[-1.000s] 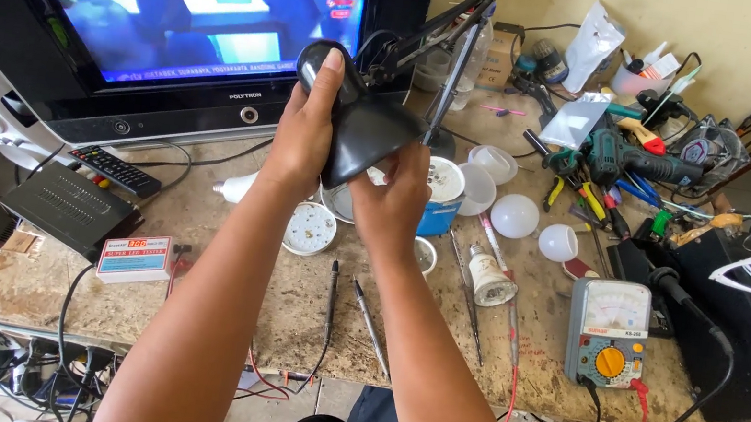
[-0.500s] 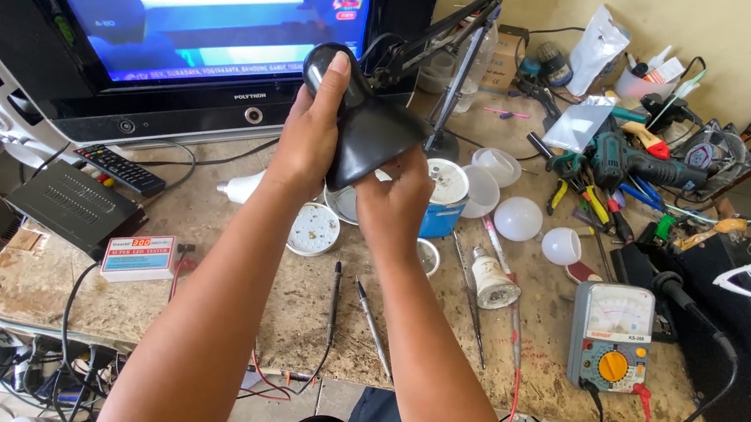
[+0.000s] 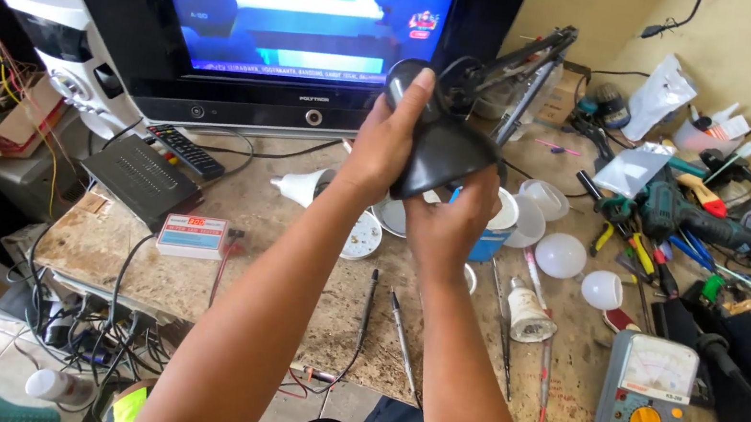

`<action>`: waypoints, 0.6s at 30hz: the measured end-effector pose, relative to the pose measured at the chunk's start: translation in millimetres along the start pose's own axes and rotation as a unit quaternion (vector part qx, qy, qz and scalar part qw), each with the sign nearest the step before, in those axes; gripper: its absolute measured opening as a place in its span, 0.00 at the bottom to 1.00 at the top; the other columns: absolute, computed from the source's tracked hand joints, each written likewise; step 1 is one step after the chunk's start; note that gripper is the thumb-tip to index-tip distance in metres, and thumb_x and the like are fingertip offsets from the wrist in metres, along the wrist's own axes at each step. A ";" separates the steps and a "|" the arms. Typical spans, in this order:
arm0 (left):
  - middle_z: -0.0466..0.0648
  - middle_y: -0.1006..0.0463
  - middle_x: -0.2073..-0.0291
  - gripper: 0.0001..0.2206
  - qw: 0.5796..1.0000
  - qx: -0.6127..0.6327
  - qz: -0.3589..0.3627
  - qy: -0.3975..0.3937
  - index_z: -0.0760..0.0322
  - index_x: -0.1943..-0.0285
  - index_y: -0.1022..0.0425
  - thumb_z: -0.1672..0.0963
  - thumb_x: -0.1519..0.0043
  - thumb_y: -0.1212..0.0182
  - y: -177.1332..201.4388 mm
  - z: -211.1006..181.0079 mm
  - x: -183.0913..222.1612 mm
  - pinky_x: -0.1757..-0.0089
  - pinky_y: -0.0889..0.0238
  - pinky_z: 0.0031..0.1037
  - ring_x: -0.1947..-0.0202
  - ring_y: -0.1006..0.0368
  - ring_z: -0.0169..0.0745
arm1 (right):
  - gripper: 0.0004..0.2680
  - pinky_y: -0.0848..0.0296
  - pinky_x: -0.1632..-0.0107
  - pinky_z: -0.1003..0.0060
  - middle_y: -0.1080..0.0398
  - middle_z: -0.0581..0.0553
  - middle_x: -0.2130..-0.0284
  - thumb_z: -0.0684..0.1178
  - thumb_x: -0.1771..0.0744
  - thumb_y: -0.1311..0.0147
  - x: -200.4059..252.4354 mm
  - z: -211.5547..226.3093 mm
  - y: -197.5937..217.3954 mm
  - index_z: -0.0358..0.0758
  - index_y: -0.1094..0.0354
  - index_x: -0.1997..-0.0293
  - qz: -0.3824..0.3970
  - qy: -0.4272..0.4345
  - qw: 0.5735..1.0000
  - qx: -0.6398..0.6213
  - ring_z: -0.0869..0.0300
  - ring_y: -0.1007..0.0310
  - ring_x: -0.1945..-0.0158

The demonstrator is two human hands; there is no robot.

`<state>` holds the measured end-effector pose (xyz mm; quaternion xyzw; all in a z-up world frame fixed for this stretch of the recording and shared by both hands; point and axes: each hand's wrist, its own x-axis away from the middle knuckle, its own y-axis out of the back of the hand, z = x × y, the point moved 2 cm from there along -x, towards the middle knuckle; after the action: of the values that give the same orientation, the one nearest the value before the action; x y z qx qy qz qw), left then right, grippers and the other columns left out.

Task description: Testing and inspecting LED bulb components using an LED tester and magnifying glass.

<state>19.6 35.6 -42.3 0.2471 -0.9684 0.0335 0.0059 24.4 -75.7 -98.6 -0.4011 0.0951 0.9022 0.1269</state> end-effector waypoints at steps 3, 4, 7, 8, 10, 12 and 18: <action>0.63 0.22 0.46 0.47 1.000 -0.013 0.012 0.002 0.62 0.30 0.33 0.32 0.51 0.50 -0.8 -7.5 6.0 0.47 0.27 0.41 0.42 0.25 0.56 | 0.17 0.30 0.46 0.51 0.31 0.48 0.62 0.48 0.39 0.31 2.4 -3.2 1.2 0.49 0.35 0.49 0.007 -0.006 1.000 -0.004 0.50 0.26 0.53; 0.64 0.23 0.46 0.48 1.000 -0.016 0.017 0.004 0.64 0.30 0.34 0.32 0.51 0.50 -1.4 -10.0 8.3 0.47 0.28 0.41 0.42 0.25 0.57 | 0.16 0.27 0.45 0.50 0.29 0.45 0.60 0.44 0.38 0.36 4.1 -9.0 1.0 0.48 0.36 0.47 0.036 -0.057 0.995 -0.079 0.49 0.25 0.51; 0.63 0.23 0.46 0.48 1.000 -0.016 0.013 -0.003 0.64 0.30 0.34 0.32 0.51 0.50 -2.2 -6.2 1.7 0.48 0.27 0.40 0.42 0.25 0.56 | 0.06 0.24 0.62 0.63 0.33 0.49 0.84 0.41 0.41 0.46 -3.8 -1.7 3.2 0.48 0.32 0.66 0.063 -0.143 0.979 -0.127 0.59 0.28 0.78; 0.63 0.23 0.46 0.48 1.000 -0.017 0.014 -0.003 0.64 0.30 0.34 0.32 0.51 0.50 -2.1 -6.7 2.9 0.48 0.27 0.40 0.42 0.25 0.56 | 0.06 0.24 0.62 0.63 0.33 0.49 0.84 0.41 0.41 0.46 -3.9 -0.7 3.2 0.48 0.32 0.66 0.062 -0.144 0.979 -0.127 0.59 0.28 0.78; 0.63 0.23 0.46 0.48 1.000 -0.015 0.009 -0.003 0.65 0.30 0.33 0.32 0.51 0.50 -2.5 -8.2 4.8 0.48 0.28 0.40 0.42 0.25 0.57 | 0.16 0.18 0.56 0.55 0.30 0.40 0.65 0.42 0.40 0.29 -5.7 4.8 5.7 0.43 0.29 0.50 0.020 -0.046 0.997 -0.064 0.42 0.23 0.56; 0.64 0.23 0.46 0.48 1.000 -0.018 0.010 -0.008 0.66 0.30 0.33 0.32 0.51 0.49 -5.5 -4.7 -2.0 0.47 0.28 0.41 0.41 0.26 0.58 | 0.18 0.24 0.48 0.48 0.30 0.37 0.60 0.43 0.39 0.29 -0.4 3.5 2.1 0.42 0.31 0.47 0.022 -0.028 0.998 -0.060 0.39 0.26 0.49; 0.64 0.24 0.46 0.50 1.000 -0.013 0.015 -0.002 0.69 0.29 0.36 0.32 0.50 0.50 -3.1 -9.1 6.0 0.49 0.27 0.39 0.42 0.26 0.57 | 0.13 0.24 0.50 0.52 0.26 0.43 0.58 0.42 0.35 0.41 2.3 -21.0 -4.0 0.45 0.31 0.46 0.065 -0.165 0.971 -0.161 0.51 0.23 0.54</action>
<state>15.7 30.6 -32.9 0.2322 -0.9724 0.0202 0.0069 38.9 -77.3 -114.5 -0.2550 -0.0477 0.9656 0.0155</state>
